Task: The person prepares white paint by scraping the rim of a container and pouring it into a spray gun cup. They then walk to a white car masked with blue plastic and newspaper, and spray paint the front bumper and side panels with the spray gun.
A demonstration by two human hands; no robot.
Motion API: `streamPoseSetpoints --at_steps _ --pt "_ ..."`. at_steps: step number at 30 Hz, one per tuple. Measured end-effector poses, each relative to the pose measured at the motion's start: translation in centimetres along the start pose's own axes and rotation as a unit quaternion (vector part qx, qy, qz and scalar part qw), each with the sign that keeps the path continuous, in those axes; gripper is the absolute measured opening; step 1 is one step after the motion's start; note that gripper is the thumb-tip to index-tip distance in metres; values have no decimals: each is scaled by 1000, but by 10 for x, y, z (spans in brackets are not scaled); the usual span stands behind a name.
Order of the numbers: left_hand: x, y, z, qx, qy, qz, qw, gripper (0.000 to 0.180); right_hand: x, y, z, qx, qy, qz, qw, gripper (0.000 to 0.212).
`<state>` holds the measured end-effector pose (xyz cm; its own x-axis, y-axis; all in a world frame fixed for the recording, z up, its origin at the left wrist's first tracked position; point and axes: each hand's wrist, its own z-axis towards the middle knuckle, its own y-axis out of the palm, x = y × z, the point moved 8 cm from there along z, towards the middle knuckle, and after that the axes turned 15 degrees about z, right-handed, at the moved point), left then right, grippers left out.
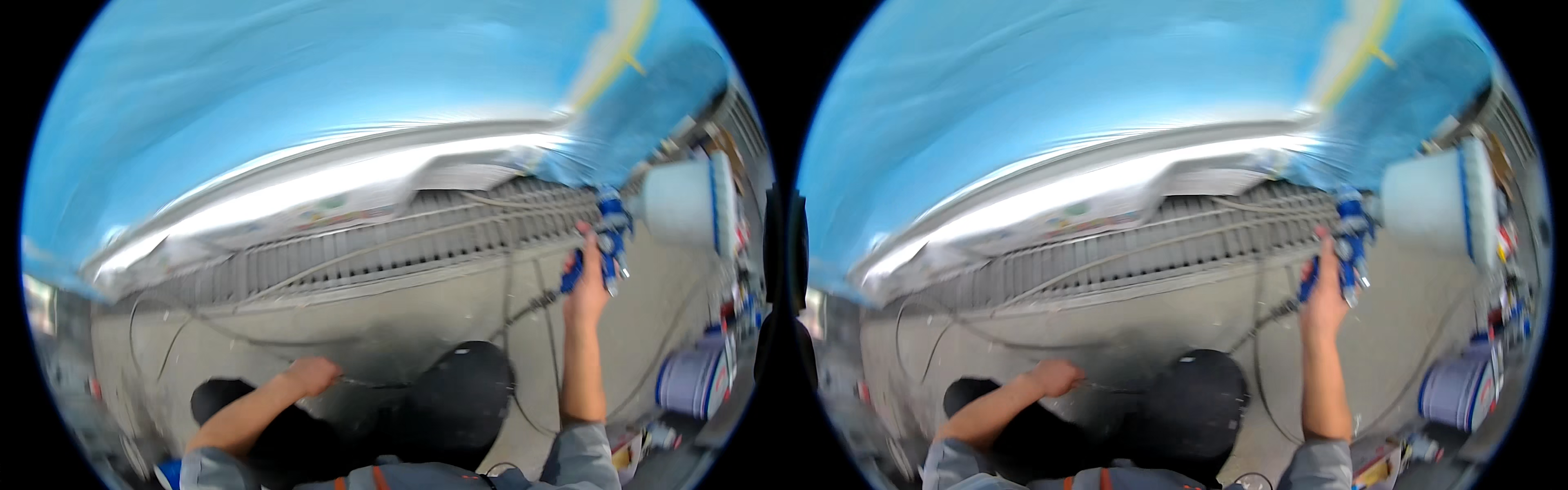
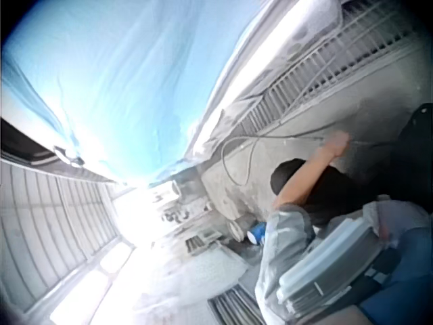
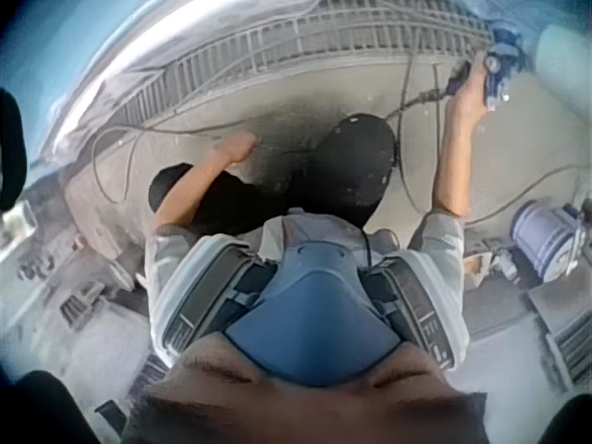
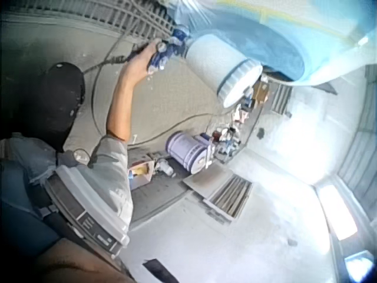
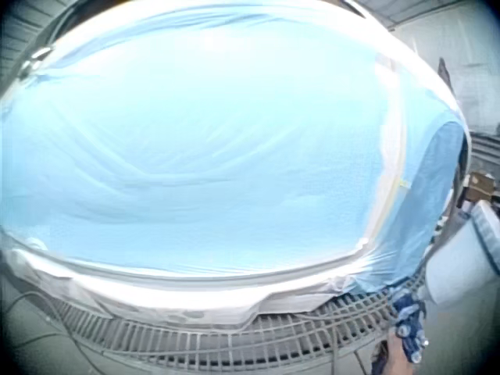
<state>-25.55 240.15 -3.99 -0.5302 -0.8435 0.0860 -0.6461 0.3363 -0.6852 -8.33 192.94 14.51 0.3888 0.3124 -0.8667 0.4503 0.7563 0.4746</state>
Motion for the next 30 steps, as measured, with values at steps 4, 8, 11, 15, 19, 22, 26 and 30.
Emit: streamPoseSetpoints --at_steps 4,8,11,15,19,22,26,30 --pt "-21 9 -45 -9 26 0 1000 21 18 82 -96 -162 73 -67 982 29" --pt "-34 31 -57 5 23 -36 999 23 63 162 -183 -385 104 -240 885 28" --pt "-20 28 -66 39 23 -69 997 27 97 197 -225 -551 22 -345 759 36" --pt "-25 24 -71 112 19 -55 992 34 120 290 -295 -707 -11 -393 588 50" --pt "-36 14 -74 147 23 -42 988 41 161 299 -301 -698 7 -426 575 52" --pt "-55 24 -86 139 2 -82 987 41 179 309 -309 -676 36 -433 595 53" --pt "-71 47 -61 57 -27 -102 993 39 211 307 -306 -676 63 -436 591 52" --pt "-55 78 43 -105 -54 -49 992 36 226 296 -293 -667 91 -457 581 53"
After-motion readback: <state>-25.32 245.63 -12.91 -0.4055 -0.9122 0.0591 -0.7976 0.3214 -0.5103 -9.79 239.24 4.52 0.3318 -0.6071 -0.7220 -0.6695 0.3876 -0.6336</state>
